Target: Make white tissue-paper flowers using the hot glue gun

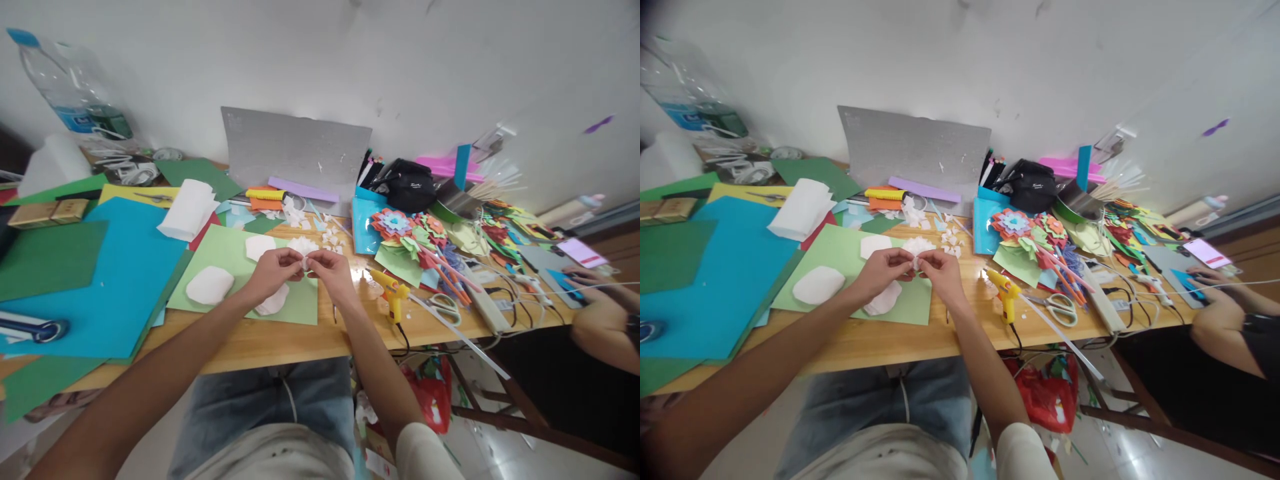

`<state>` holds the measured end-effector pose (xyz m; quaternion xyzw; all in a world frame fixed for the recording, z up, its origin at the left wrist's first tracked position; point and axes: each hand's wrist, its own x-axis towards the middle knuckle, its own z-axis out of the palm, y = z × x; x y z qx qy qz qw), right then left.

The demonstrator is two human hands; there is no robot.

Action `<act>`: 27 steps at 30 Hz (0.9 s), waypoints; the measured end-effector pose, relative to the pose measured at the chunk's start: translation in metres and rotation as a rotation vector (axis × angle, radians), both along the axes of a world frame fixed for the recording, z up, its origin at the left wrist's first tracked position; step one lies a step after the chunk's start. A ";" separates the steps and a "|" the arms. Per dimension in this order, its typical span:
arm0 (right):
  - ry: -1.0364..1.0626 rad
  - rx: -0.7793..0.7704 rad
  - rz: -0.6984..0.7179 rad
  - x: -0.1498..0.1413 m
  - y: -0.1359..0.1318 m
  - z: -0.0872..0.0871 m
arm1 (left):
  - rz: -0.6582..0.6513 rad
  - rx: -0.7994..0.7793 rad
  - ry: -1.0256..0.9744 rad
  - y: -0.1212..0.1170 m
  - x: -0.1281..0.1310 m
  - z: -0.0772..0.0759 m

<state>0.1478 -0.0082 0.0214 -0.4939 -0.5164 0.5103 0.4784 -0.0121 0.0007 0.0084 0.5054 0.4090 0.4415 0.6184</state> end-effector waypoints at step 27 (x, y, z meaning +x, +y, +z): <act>-0.005 -0.038 0.040 0.001 -0.001 0.003 | 0.048 0.037 -0.053 -0.001 -0.001 0.008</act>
